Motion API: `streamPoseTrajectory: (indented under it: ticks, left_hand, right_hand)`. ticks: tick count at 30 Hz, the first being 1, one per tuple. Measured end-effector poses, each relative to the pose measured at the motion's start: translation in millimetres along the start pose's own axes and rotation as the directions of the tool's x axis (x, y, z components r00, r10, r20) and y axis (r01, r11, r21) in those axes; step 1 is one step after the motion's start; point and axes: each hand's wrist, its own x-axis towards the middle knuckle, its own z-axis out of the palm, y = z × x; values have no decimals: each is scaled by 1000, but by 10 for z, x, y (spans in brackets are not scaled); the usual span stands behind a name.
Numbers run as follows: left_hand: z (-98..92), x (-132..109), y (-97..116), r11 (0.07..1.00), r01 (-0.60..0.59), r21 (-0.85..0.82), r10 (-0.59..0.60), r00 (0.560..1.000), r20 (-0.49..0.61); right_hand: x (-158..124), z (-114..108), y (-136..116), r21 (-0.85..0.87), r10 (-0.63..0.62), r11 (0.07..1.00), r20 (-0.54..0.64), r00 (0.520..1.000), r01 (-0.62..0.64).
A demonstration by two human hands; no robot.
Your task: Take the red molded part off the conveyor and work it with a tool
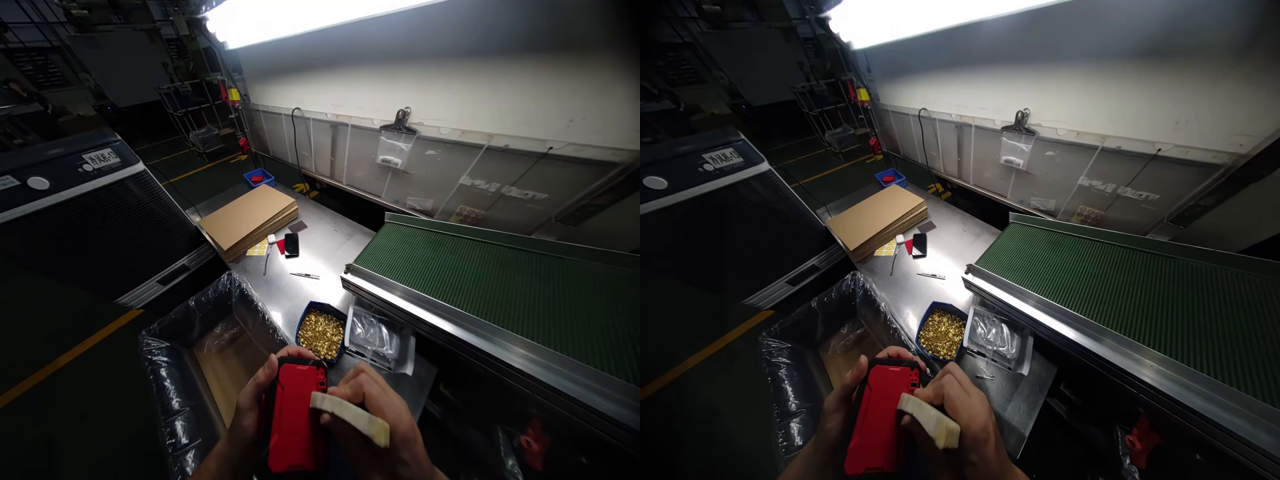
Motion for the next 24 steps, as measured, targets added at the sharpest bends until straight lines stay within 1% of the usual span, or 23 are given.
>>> streamPoseTrajectory:
  ticks: [2,3,4,6,7,8,9,10,11,12,13,15,16,17,19,20,21,22,24]
  left_hand:
    - [-5,-6,5,1000,11,-15,-12,999,-33]
    - [-3,-12,9,999,28,-33,-30,998,-64]
    - [3,-18,12,997,48,-61,-54,995,-89]
    - [24,-32,14,990,87,-108,-98,990,-102]
    - [35,-37,10,988,99,-119,-109,991,-80]
    - [45,-40,2,987,102,-125,-108,993,-40]
    - [51,-39,-10,987,95,-132,-97,995,-2]
    - [51,-35,-25,986,89,-143,-86,996,23]
    - [45,-29,-42,984,88,-156,-85,996,27]
    - [33,-20,-59,981,89,-172,-86,996,23]
    - [17,-11,-77,978,90,-189,-90,996,9]
    - [-23,6,-106,970,106,-219,-112,994,-14]
    - [-43,11,-117,967,113,-228,-120,993,-15]
    - [-59,13,-124,965,122,-232,-129,991,-15]
    - [-75,9,-128,963,149,-226,-154,988,-8]
    - [-72,4,-125,961,161,-224,-165,986,1]
    - [-62,-1,-121,955,191,-226,-192,981,16]
    - [-46,-6,-117,949,211,-233,-210,977,26]
    - [-9,-13,-112,946,222,-236,-226,974,9]
  right_hand:
    - [-12,23,23,-7,-26,1000,-14,1000,26]
    - [-19,27,20,10,-18,1000,-15,1000,18]
    - [-25,19,6,33,19,999,-39,999,-17]
    - [-38,-42,-33,91,139,987,-112,984,-129]
    - [-51,-94,-39,125,197,976,-159,967,-178]
    - [-75,-156,-18,155,259,961,-204,944,-230]
    - [-114,-218,44,177,335,938,-242,911,-298]
    - [-174,-275,154,189,431,900,-267,862,-392]
    - [-259,-318,318,197,539,842,-270,798,-502]
    - [-371,-341,530,198,657,753,-269,705,-627]
    - [-510,-341,779,186,759,646,-258,597,-740]
    - [-851,-283,1317,183,882,463,-193,431,-867]
    - [-1036,-233,1567,160,927,361,-169,335,-919]
    - [-1219,-179,1782,135,950,289,-163,267,-948]
    - [-1534,-86,2084,83,969,201,-162,186,-976]
    - [-1654,-59,2174,50,971,180,-169,169,-982]
    - [-1746,-49,2233,12,970,171,-180,166,-985]
    - [-1810,-55,2271,-32,965,174,-195,177,-984]
    - [-1874,-105,2317,-134,944,204,-234,231,-970]
